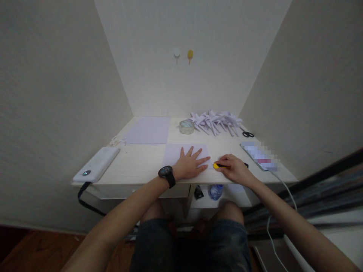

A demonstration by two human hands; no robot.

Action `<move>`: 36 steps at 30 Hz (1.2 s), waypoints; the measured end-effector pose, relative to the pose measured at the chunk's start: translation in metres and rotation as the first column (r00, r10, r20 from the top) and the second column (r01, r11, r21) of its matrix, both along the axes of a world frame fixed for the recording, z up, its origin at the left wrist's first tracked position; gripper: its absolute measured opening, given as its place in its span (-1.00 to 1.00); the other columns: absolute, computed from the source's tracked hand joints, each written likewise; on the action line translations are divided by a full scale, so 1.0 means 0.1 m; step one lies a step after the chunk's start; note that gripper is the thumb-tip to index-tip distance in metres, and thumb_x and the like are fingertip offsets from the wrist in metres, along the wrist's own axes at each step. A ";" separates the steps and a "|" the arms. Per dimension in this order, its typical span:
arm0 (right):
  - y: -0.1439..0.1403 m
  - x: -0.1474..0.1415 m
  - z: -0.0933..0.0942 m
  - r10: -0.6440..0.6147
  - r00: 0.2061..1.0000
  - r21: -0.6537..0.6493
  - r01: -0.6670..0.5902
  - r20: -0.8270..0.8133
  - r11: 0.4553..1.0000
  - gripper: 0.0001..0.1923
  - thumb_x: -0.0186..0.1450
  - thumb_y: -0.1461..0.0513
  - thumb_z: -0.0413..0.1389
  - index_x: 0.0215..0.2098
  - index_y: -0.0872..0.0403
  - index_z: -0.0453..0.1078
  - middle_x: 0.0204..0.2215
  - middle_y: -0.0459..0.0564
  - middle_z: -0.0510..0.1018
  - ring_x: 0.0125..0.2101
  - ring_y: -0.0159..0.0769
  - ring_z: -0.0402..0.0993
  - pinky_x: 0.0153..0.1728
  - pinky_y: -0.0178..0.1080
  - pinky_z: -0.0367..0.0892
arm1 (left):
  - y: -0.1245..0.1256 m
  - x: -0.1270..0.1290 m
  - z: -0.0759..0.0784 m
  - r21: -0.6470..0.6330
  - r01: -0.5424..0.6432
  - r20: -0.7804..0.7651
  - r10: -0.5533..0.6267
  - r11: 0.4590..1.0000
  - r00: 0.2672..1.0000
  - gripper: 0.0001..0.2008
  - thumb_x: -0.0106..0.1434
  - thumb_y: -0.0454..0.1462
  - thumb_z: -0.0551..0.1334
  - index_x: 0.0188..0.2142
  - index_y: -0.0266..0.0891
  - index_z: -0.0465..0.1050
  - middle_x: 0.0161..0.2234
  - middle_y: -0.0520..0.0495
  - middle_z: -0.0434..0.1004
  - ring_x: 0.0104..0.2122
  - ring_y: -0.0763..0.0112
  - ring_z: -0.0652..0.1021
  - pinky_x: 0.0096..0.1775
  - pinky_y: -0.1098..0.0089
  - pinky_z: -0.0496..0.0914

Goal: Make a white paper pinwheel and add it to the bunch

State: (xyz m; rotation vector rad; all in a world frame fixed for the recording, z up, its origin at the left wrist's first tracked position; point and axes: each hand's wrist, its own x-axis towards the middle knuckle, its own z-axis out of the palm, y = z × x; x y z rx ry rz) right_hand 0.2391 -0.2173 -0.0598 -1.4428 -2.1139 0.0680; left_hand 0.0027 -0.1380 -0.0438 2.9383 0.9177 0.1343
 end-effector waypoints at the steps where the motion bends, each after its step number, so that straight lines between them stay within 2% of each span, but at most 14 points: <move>1: -0.02 -0.03 0.00 -0.015 1.000 0.005 0.015 -0.006 1.000 -0.80 0.25 0.21 0.21 -0.16 0.00 0.59 -0.27 0.05 0.58 -0.22 -0.14 0.47 -0.18 -0.11 0.38 | 0.00 0.00 0.00 0.002 -0.001 -0.003 0.001 1.000 1.000 -0.43 0.40 0.13 -0.22 0.35 0.23 0.00 0.42 -0.06 -0.12 0.35 -0.27 -0.06 0.15 -0.46 -0.19; 7: -0.05 -0.20 -0.01 -0.118 0.992 0.024 0.120 -0.050 0.993 -0.80 0.26 0.10 0.20 -0.24 0.03 0.56 -0.28 0.06 0.59 -0.22 -0.13 0.47 -0.16 -0.11 0.37 | 0.01 -0.01 -0.03 0.027 0.007 0.004 -0.007 1.000 1.000 -0.44 0.41 0.11 -0.21 0.35 0.22 0.01 0.41 -0.07 -0.11 0.35 -0.26 -0.05 0.15 -0.45 -0.17; 11: 0.00 -0.30 -0.03 -0.238 0.971 0.065 0.238 -0.006 0.969 -0.76 0.26 0.05 0.18 -0.39 0.05 0.48 -0.38 0.06 0.56 -0.29 -0.12 0.45 -0.22 -0.12 0.33 | 0.00 0.00 -0.03 0.029 0.009 0.004 -0.009 1.000 1.000 -0.45 0.41 0.11 -0.19 0.34 0.22 0.03 0.42 -0.05 -0.11 0.36 -0.23 -0.05 0.16 -0.44 -0.17; 17: 0.02 -0.33 -0.04 -0.292 0.956 0.059 0.289 0.041 0.956 -0.73 0.24 0.03 0.19 -0.45 0.03 0.34 -0.47 -0.02 0.49 -0.41 -0.19 0.39 -0.36 -0.19 0.21 | 0.06 -0.14 0.02 -0.002 -0.006 0.030 0.006 1.000 1.000 -0.43 0.44 0.06 -0.22 0.38 0.10 -0.06 0.42 -0.12 -0.17 0.37 -0.10 -0.06 0.21 -0.34 -0.11; 23: 0.02 -0.30 -0.04 -0.266 0.963 0.040 0.265 0.037 0.963 -0.70 0.23 0.01 0.20 -0.48 0.02 0.31 -0.48 -0.02 0.47 -0.40 -0.18 0.37 -0.36 -0.19 0.20 | 0.10 -0.41 -0.02 0.027 -0.172 0.004 0.172 0.985 0.985 -0.43 0.44 0.04 -0.20 0.38 0.06 -0.05 0.41 -0.18 -0.13 0.37 -0.12 -0.04 0.23 -0.27 -0.09; 30: 0.02 -0.27 -0.04 -0.179 0.984 0.040 0.179 0.017 0.983 -0.71 0.25 0.02 0.19 -0.47 0.02 0.30 -0.47 -0.02 0.47 -0.38 -0.19 0.37 -0.34 -0.19 0.23 | 0.05 -0.40 -0.04 0.054 -0.184 -0.010 0.185 0.981 0.983 -0.40 0.42 0.09 -0.17 0.38 0.04 0.00 0.40 -0.20 -0.07 0.36 -0.13 0.00 0.25 -0.24 -0.11; 36: 0.04 -0.25 -0.03 -0.143 0.990 0.045 0.142 0.017 0.989 -0.71 0.26 0.02 0.18 -0.47 0.01 0.30 -0.47 -0.02 0.47 -0.37 -0.19 0.38 -0.35 -0.19 0.23 | 0.03 -0.41 -0.03 0.070 -0.184 0.025 0.183 0.980 0.983 -0.40 0.41 0.10 -0.17 0.37 0.06 0.02 0.40 -0.14 -0.04 0.36 -0.08 0.01 0.26 -0.21 -0.11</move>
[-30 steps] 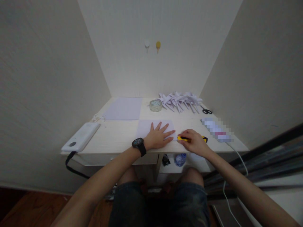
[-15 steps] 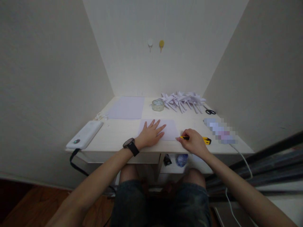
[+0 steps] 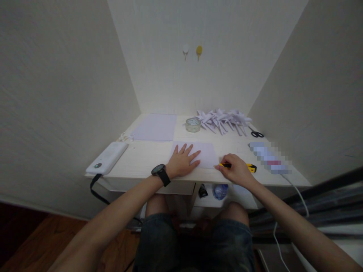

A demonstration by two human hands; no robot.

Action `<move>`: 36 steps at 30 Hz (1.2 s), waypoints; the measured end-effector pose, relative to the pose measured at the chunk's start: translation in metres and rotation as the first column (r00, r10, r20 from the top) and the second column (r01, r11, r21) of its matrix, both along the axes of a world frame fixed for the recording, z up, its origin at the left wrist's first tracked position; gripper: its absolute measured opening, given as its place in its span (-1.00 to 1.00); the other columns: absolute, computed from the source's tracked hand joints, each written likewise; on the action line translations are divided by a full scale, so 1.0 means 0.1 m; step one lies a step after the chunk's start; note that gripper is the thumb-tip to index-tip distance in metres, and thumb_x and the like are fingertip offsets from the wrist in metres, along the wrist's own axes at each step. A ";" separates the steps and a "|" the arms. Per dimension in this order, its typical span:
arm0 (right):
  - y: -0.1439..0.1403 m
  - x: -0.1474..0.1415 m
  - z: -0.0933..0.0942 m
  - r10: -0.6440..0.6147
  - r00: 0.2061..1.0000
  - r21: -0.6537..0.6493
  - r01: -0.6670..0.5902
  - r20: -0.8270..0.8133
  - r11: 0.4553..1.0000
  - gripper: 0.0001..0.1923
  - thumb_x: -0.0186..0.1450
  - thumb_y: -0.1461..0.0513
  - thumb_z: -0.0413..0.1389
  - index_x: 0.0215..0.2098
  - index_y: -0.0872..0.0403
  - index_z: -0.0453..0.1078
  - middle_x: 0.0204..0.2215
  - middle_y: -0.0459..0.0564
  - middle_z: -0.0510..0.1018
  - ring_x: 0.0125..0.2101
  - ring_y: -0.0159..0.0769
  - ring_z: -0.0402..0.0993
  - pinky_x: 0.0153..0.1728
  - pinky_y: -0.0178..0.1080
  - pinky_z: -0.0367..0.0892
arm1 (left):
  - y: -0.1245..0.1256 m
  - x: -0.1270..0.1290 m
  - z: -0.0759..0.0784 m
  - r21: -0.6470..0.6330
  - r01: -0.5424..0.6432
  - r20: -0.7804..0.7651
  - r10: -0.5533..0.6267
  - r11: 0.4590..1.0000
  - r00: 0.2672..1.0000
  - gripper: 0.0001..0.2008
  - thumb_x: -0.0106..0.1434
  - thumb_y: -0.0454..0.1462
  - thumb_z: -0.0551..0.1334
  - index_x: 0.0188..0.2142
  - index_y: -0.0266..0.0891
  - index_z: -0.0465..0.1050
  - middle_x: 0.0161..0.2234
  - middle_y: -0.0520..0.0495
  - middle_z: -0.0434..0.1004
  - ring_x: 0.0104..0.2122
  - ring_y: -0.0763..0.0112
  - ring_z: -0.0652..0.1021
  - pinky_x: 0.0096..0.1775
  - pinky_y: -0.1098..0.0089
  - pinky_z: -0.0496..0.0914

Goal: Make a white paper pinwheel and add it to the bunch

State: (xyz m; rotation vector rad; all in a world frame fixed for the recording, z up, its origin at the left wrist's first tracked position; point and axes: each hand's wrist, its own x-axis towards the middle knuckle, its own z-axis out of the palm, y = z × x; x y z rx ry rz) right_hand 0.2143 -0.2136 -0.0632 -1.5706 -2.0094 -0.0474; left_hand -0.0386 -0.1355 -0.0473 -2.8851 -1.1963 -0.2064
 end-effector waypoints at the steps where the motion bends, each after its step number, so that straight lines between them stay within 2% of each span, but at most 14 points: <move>1: 0.00 0.00 0.00 0.004 1.000 0.001 -0.004 0.000 1.000 -0.71 0.26 0.02 0.18 -0.47 0.01 0.29 -0.47 -0.02 0.47 -0.37 -0.19 0.38 -0.35 -0.19 0.23 | -0.01 0.00 0.00 0.003 0.000 0.003 0.000 1.000 1.000 -0.40 0.41 0.10 -0.17 0.36 0.06 0.03 0.40 -0.13 -0.03 0.36 -0.08 0.02 0.26 -0.20 -0.11; 8: -0.02 -0.02 0.03 0.019 1.000 -0.004 -0.019 -0.006 1.000 -0.73 0.27 0.06 0.18 -0.46 0.02 0.28 -0.45 -0.01 0.46 -0.36 -0.18 0.38 -0.33 -0.18 0.24 | -0.05 0.01 -0.02 0.069 -0.011 0.021 0.009 0.998 1.000 -0.43 0.42 0.06 -0.17 0.35 0.04 0.08 0.40 -0.12 -0.03 0.36 -0.07 0.02 0.26 -0.22 -0.11; 14: -0.03 -0.05 0.01 -0.015 1.000 0.006 0.015 0.000 1.000 -0.75 0.28 0.09 0.17 -0.46 0.02 0.28 -0.45 0.01 0.47 -0.36 -0.17 0.39 -0.34 -0.18 0.24 | -0.06 0.01 -0.03 0.023 -0.022 0.017 0.022 0.999 1.000 -0.42 0.43 0.05 -0.19 0.37 0.03 0.03 0.39 -0.13 -0.02 0.35 -0.07 0.04 0.24 -0.24 -0.07; 24: -0.05 -0.04 0.03 0.063 0.998 0.022 -0.063 -0.015 0.998 -0.78 0.30 0.09 0.15 -0.42 0.03 0.33 -0.42 0.03 0.49 -0.33 -0.16 0.40 -0.30 -0.16 0.29 | -0.05 0.00 -0.02 0.025 -0.006 0.016 0.006 1.000 1.000 -0.39 0.41 0.09 -0.16 0.37 0.01 0.04 0.39 -0.14 -0.02 0.36 -0.06 0.04 0.27 -0.20 -0.10; 31: -0.13 -0.04 0.02 -0.031 0.998 0.048 0.028 0.055 0.998 -0.75 0.29 0.04 0.17 -0.27 0.06 0.46 -0.30 0.10 0.56 -0.24 -0.06 0.45 -0.19 -0.08 0.31 | -0.05 0.00 -0.03 0.009 -0.019 0.020 0.018 1.000 1.000 -0.34 0.38 0.15 -0.18 0.37 0.01 0.02 0.40 -0.16 -0.03 0.36 -0.11 0.03 0.25 -0.25 -0.11; 36: -0.12 0.03 0.01 0.085 0.996 0.005 -0.085 -0.042 0.996 -0.80 0.31 0.09 0.15 -0.23 0.05 0.47 -0.28 0.09 0.55 -0.20 -0.09 0.44 -0.14 -0.08 0.33 | -0.05 0.00 -0.02 0.008 -0.018 0.013 0.018 1.000 1.000 -0.35 0.39 0.14 -0.19 0.37 0.01 0.03 0.40 -0.15 -0.04 0.36 -0.11 0.02 0.25 -0.25 -0.11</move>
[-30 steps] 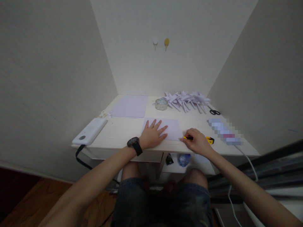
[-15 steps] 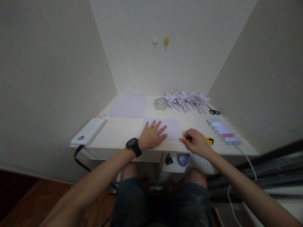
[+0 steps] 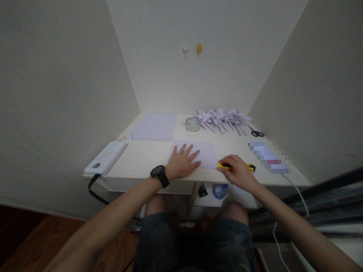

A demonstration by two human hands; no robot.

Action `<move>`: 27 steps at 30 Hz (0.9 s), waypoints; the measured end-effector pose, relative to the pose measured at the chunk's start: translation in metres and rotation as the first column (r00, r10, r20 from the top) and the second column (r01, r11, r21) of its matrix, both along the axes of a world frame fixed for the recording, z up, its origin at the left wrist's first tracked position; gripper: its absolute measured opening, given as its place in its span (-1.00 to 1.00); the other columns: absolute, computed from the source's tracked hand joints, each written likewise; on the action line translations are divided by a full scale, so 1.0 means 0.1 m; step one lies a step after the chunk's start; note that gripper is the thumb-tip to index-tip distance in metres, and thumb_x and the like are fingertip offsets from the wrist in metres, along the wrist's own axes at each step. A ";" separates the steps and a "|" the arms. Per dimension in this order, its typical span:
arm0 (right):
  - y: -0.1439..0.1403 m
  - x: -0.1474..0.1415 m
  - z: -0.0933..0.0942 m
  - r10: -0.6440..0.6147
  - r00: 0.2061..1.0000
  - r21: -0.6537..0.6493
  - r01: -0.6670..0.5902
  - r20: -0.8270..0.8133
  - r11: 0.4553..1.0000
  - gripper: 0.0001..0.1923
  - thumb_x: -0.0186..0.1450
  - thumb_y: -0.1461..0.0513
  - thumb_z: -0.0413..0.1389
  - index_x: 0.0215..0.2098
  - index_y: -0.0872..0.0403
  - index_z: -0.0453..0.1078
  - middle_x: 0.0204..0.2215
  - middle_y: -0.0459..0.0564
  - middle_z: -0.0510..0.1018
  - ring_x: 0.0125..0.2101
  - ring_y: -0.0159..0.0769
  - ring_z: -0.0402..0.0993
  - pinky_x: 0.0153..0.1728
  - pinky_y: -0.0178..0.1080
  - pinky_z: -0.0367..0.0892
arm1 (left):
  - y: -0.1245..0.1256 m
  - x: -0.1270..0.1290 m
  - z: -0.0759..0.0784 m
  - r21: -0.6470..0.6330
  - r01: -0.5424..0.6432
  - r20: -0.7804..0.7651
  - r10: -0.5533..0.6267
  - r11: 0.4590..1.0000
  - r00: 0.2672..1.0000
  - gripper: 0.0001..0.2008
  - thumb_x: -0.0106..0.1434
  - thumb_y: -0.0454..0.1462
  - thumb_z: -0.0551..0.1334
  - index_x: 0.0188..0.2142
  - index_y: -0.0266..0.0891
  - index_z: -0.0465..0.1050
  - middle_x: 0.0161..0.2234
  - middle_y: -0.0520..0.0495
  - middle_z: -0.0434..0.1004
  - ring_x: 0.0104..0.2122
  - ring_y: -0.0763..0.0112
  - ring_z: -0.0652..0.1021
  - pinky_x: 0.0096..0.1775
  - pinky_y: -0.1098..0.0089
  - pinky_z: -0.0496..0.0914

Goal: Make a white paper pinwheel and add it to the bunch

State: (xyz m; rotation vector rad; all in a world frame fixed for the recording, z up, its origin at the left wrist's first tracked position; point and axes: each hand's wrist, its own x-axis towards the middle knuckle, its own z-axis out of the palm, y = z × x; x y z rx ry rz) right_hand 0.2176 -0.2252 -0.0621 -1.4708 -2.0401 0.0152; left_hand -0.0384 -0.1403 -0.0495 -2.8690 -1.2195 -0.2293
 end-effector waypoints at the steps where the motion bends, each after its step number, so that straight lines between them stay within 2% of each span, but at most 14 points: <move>1: 0.01 0.02 0.00 0.022 1.000 -0.006 -0.022 -0.008 1.000 -0.81 0.32 0.10 0.14 -0.22 0.04 0.48 -0.28 0.09 0.55 -0.20 -0.09 0.44 -0.13 -0.08 0.34 | 0.00 0.00 0.01 -0.005 0.000 -0.002 0.000 1.000 1.000 -0.35 0.39 0.14 -0.19 0.37 0.01 0.03 0.40 -0.15 -0.04 0.36 -0.11 0.02 0.25 -0.25 -0.11; 7: 0.05 0.09 -0.02 0.110 0.994 -0.001 -0.110 0.007 0.994 -0.80 0.33 0.17 0.12 -0.12 0.04 0.49 -0.21 0.11 0.54 -0.16 -0.09 0.43 -0.12 -0.05 0.35 | 0.00 0.00 0.01 -0.015 0.006 0.005 -0.006 1.000 1.000 -0.32 0.37 0.18 -0.18 0.36 0.01 0.05 0.39 -0.17 -0.02 0.35 -0.12 0.03 0.24 -0.26 -0.11; 14: 0.08 0.13 0.00 0.212 0.977 0.017 -0.212 0.027 0.977 -0.85 0.35 0.27 0.09 -0.12 0.06 0.43 -0.19 0.10 0.54 -0.16 -0.10 0.41 -0.11 -0.05 0.34 | 0.01 -0.01 0.00 -0.012 0.011 0.009 -0.011 1.000 1.000 -0.33 0.38 0.16 -0.16 0.36 0.00 0.05 0.39 -0.18 -0.02 0.35 -0.13 0.03 0.24 -0.28 -0.11; 27: 0.16 0.20 0.04 0.300 0.954 -0.015 -0.300 0.016 0.954 -0.85 0.34 0.27 0.09 -0.13 0.06 0.42 -0.18 0.11 0.54 -0.15 -0.11 0.42 -0.11 -0.06 0.35 | 0.00 -0.02 0.03 -0.042 0.046 0.006 -0.046 0.998 0.999 -0.33 0.38 0.16 -0.16 0.37 -0.02 0.04 0.40 -0.21 -0.05 0.36 -0.15 0.01 0.23 -0.29 -0.13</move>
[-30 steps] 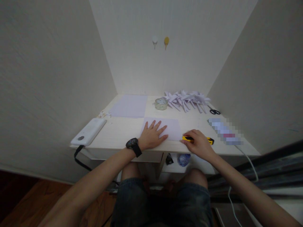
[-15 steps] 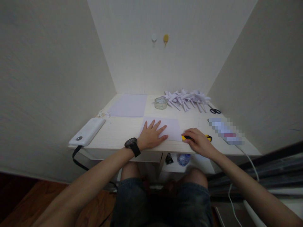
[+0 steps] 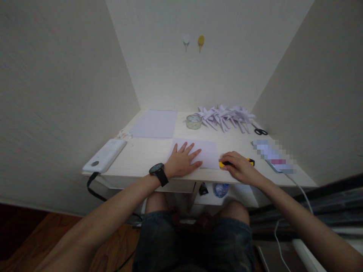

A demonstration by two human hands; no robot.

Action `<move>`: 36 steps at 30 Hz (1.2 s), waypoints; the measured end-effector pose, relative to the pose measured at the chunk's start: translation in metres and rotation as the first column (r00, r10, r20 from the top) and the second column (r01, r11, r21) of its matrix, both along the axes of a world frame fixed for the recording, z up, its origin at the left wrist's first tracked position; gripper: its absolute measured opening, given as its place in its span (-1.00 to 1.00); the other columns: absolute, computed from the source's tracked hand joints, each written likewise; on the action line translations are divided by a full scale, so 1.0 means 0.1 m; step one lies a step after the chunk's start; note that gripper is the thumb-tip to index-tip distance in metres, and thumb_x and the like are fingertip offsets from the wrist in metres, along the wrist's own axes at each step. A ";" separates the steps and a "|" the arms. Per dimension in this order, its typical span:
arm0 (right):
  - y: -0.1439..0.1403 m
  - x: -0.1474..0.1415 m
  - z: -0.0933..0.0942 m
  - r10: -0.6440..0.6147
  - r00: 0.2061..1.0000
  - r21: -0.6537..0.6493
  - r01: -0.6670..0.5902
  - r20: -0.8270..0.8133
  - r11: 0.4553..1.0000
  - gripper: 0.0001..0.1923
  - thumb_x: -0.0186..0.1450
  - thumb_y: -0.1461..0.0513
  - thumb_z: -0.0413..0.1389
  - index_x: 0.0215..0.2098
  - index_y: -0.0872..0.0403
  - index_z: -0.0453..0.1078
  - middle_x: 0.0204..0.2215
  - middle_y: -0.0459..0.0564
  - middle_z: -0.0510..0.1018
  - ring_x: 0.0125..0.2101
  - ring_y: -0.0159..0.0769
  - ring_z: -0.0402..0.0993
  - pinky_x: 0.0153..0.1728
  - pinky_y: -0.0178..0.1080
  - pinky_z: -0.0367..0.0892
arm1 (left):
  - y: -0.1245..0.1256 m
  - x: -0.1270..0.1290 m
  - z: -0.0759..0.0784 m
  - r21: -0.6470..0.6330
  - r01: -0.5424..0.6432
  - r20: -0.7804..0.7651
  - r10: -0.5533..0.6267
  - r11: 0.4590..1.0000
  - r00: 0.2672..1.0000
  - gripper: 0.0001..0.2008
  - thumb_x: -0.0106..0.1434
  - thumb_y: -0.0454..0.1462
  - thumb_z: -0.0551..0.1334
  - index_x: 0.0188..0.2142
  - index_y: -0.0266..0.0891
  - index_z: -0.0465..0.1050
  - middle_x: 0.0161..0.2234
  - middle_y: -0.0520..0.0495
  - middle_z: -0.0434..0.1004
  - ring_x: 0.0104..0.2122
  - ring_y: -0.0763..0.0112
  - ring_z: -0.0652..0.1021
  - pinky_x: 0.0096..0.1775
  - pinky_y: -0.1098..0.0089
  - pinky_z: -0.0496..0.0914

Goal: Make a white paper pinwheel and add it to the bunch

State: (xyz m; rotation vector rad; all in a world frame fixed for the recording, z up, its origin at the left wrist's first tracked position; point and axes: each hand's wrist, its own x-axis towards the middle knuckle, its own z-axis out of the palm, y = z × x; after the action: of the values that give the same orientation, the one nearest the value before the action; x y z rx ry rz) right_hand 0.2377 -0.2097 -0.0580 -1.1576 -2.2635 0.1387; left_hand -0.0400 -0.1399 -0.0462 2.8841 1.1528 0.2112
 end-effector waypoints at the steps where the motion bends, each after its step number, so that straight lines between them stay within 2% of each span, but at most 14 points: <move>1: 0.00 0.00 0.01 -0.001 1.000 -0.003 0.001 -0.001 1.000 -0.85 0.34 0.27 0.09 -0.13 0.06 0.42 -0.18 0.11 0.54 -0.15 -0.11 0.42 -0.11 -0.07 0.35 | 0.00 0.00 0.00 0.000 0.000 0.002 0.000 1.000 1.000 -0.33 0.38 0.16 -0.15 0.37 -0.02 0.04 0.40 -0.21 -0.05 0.36 -0.15 0.01 0.23 -0.29 -0.13; 16: -0.01 0.07 0.00 -0.044 0.999 -0.042 0.043 -0.011 0.998 -0.85 0.32 0.25 0.13 -0.14 0.02 0.46 -0.17 0.08 0.56 -0.13 -0.12 0.44 -0.08 -0.05 0.36 | 0.03 -0.01 -0.04 0.041 -0.007 0.015 0.006 0.999 1.000 -0.33 0.36 0.17 -0.13 0.36 0.01 0.07 0.39 -0.19 0.00 0.35 -0.13 0.05 0.23 -0.29 -0.10; 36: -0.12 0.24 0.04 -0.082 0.996 -0.053 0.080 -0.045 0.995 -0.83 0.28 0.19 0.16 -0.17 -0.01 0.52 -0.20 0.07 0.59 -0.15 -0.10 0.49 -0.10 -0.03 0.41 | 0.04 -0.01 -0.05 0.016 -0.003 0.035 0.003 1.000 0.999 -0.33 0.36 0.17 -0.12 0.35 0.01 0.07 0.39 -0.18 0.00 0.35 -0.11 0.03 0.24 -0.25 -0.14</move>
State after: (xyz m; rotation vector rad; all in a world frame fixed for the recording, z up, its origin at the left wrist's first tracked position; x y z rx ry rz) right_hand 0.2616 -0.2218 -0.0542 -1.2577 -2.1800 0.1908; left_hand -0.0410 -0.1363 -0.0509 2.8806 1.1552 0.2710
